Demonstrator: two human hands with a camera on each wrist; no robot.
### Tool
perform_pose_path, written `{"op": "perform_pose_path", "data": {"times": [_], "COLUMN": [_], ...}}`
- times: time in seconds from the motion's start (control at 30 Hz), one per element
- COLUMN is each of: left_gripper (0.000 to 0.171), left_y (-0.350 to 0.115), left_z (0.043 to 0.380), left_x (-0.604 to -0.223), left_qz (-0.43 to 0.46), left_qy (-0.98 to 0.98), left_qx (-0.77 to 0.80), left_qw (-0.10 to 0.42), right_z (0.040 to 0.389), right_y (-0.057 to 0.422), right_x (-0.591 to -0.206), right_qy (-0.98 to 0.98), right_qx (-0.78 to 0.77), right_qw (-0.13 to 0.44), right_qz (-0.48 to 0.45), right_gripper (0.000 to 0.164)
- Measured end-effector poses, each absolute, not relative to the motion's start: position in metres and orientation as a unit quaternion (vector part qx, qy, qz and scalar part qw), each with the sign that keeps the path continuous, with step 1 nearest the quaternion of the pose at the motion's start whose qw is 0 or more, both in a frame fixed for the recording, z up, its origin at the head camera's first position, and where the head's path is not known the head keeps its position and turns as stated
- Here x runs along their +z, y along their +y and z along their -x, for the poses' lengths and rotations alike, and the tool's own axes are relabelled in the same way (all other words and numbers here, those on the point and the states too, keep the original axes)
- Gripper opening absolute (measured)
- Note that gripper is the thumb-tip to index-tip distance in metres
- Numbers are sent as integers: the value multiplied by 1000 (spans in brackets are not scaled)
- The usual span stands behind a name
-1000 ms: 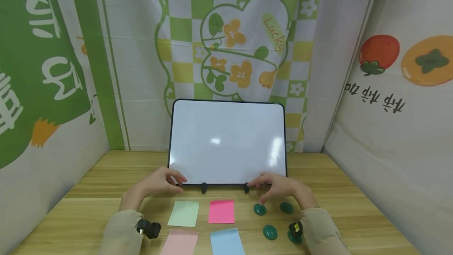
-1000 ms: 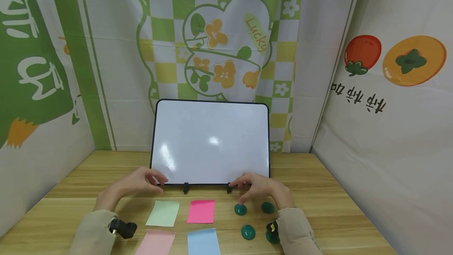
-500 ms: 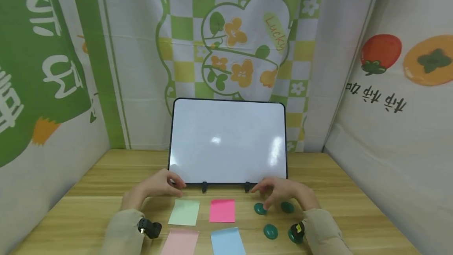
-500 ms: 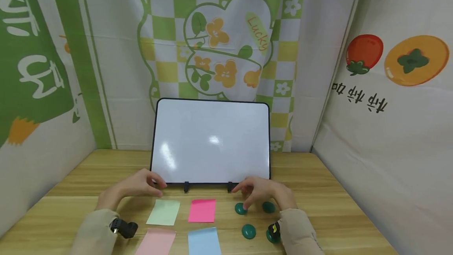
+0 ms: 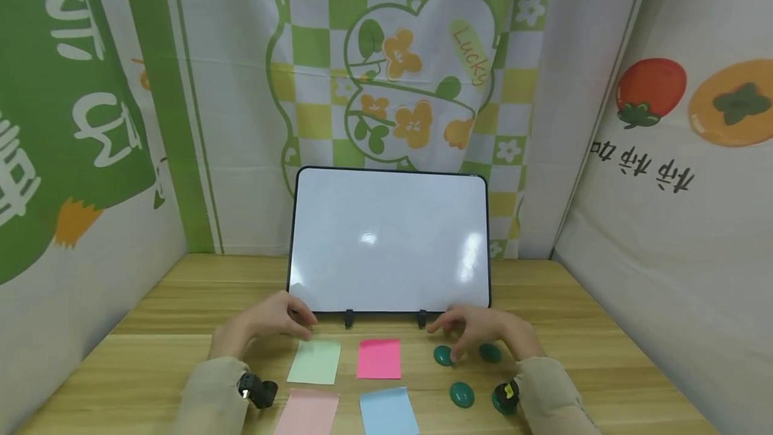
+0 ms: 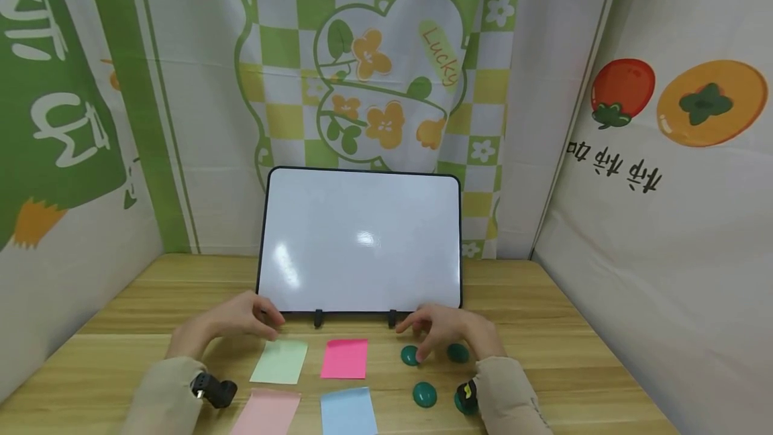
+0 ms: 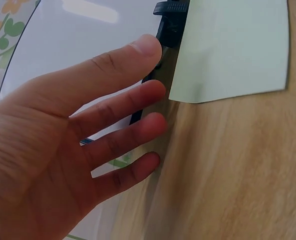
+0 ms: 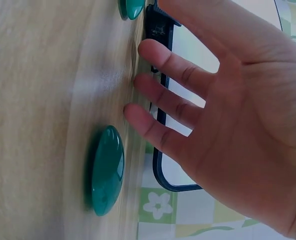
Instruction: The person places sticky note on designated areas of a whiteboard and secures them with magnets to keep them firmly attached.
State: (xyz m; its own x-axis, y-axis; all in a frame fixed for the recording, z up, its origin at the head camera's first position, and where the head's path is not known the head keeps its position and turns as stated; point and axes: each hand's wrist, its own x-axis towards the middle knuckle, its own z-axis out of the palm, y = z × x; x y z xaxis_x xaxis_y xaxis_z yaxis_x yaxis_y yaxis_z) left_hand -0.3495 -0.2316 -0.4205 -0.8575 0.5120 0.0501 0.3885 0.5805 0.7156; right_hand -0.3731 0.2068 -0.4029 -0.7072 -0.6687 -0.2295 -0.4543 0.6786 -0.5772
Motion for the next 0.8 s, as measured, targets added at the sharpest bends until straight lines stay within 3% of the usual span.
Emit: {"op": "perform_pose_path", "data": {"times": [0.8], "left_gripper": [27], "left_y": [-228], "left_z": [347], "left_x": [-423], "left_qz": [-236], "left_qy": [895], "left_qx": [367], "left_qw": [99], "right_z": [373], "right_y": [208], "right_x": [-407], "right_qy": [887], "right_qx": [-240], "right_qw": [260], "right_qz": [298], "right_gripper": [48]}}
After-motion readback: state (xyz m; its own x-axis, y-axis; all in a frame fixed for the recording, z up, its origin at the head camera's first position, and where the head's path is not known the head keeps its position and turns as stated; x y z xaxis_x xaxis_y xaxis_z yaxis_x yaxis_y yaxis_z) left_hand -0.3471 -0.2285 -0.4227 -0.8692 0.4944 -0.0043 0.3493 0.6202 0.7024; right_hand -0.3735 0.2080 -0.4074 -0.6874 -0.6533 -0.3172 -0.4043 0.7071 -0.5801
